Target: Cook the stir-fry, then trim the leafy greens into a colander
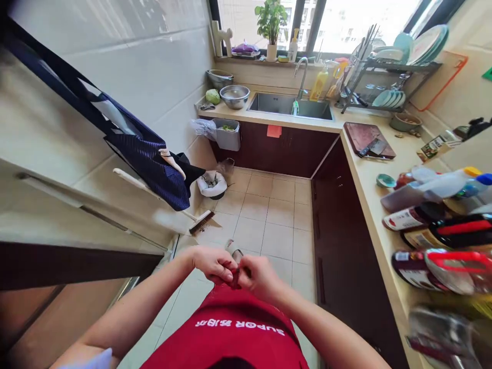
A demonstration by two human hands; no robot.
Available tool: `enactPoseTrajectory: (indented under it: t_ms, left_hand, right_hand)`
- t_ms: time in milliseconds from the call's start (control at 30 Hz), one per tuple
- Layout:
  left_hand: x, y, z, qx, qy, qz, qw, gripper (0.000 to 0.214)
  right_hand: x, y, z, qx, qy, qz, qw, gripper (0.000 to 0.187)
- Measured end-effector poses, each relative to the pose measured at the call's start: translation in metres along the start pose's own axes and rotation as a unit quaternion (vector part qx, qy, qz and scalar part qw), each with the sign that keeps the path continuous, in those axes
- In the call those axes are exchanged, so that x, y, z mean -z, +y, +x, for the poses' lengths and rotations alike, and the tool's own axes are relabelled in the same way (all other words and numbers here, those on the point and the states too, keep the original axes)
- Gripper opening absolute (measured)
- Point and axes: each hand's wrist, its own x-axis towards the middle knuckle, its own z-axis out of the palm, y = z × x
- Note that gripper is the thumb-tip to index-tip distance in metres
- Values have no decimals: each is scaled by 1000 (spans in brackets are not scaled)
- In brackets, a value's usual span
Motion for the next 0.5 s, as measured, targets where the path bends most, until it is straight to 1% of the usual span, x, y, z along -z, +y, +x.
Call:
enactPoseTrajectory:
  t_ms: [33, 100, 200, 267, 333, 367, 400, 467, 500]
  left_hand:
    - [23, 5, -7, -3, 6, 5, 1000, 38]
    - [68, 13, -22, -7, 22, 19, 1000, 37]
    - [132, 27, -49, -14, 33, 47, 998, 31]
    - [171, 35, -69, -17, 35, 51, 998, 29]
    - [207, 40, -91, -23, 49, 12, 998, 28]
    - [223, 41, -102, -30, 66, -20, 997, 29]
    - [238, 39, -113, -39, 89, -55, 994, 29]
    - [265, 31, -133, -75, 159, -128, 976, 31]
    - [278, 24, -140, -106, 204, -167, 959, 32]
  right_hand:
    - [2, 0, 24, -37, -1, 46, 998, 13]
    - [3, -2, 73, -107, -7, 132, 985, 9]
    - [5, -7, 144, -190, -52, 245, 949, 6]
    - [8, -12, 187, -208, -94, 298, 927, 10]
    - [13, -15, 228, -192, -115, 333, 916, 16]
    - [15, -15, 250, -179, -112, 339, 917, 19]
    - [16, -13, 271, -163, -102, 332, 923, 21]
    - [17, -3, 319, -117, -61, 251, 959, 21]
    - [17, 4, 345, -90, -43, 191, 976, 20]
